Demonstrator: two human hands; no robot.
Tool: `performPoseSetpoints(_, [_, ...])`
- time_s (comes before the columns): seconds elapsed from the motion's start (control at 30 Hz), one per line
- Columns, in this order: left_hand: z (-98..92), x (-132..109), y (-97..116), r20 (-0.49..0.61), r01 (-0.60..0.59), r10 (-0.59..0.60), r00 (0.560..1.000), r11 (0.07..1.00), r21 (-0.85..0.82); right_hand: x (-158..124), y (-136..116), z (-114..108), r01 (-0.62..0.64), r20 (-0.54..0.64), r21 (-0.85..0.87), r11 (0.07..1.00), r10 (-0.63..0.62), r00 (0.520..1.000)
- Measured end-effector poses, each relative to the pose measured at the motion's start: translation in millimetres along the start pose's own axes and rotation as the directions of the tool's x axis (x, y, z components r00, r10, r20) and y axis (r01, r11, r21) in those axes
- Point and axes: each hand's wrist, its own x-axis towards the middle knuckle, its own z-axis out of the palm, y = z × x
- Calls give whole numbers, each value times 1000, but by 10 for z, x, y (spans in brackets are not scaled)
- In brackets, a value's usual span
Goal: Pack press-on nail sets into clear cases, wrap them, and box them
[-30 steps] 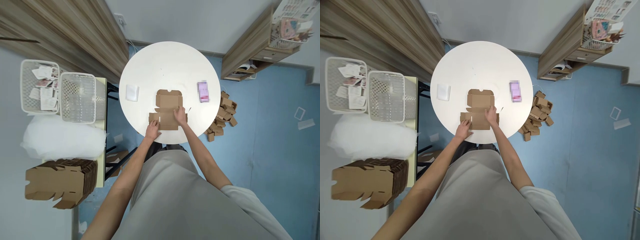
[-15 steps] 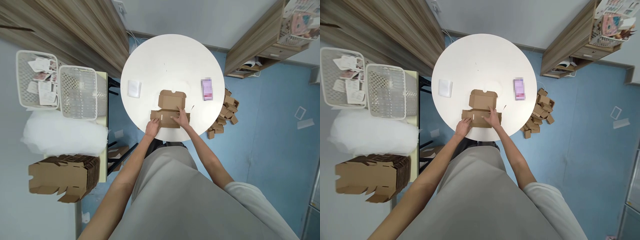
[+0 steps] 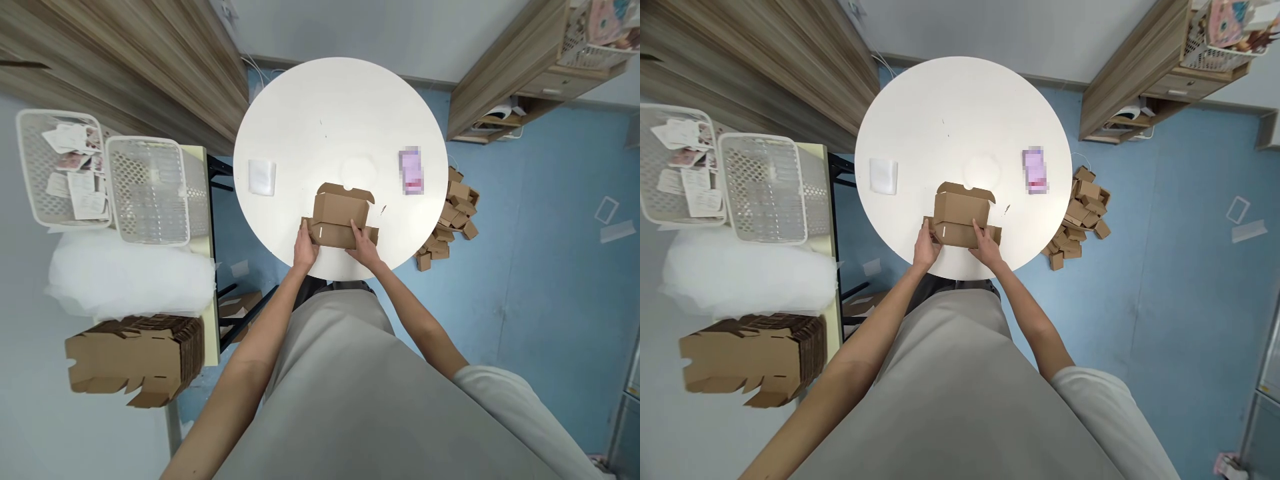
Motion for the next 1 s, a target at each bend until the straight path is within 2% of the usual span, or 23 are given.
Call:
performPoseSetpoints(0.1, [-42,83,55,33,12,-16,999,995,99,10,-5,-22,7,8,-57,998,-6,1000])
performPoseSetpoints(0.23, [-88,101,158,90,-30,10,996,976,216,40,-26,-75,1,27,-93,996,2,1000])
performPoseSetpoints(0.37, [-80,30,189,-58,-49,67,996,960,276,81,-31,-120,17,35,-83,996,-14,999])
performPoseSetpoints(0.43, [-69,4,162,-76,-26,44,996,974,223,92,-24,-127,21,32,-79,997,-18,999])
performPoseSetpoints(0.5, [-66,-13,124,-34,-12,17,999,990,144,96,-13,-124,24,27,-74,997,-22,999])
performPoseSetpoints(0.6, [-79,-56,107,-34,-47,48,998,998,46,98,0,-110,33,24,-69,997,-31,999])
performPoseSetpoints(0.7, [-79,-136,174,-81,-101,98,992,994,-36,102,2,-98,33,22,-64,997,-32,999])
performPoseSetpoints(0.8, [-48,-204,277,-88,-111,100,991,986,-123,111,-5,-104,29,27,-57,998,-28,999])
performPoseSetpoints(0.9, [-21,-200,327,-104,-82,67,992,986,-142,124,-26,-138,29,53,-63,998,-25,998])
performPoseSetpoints(1.0, [-11,-124,313,-97,11,-24,995,991,-133,137,-65,-189,21,93,-66,998,-15,996])
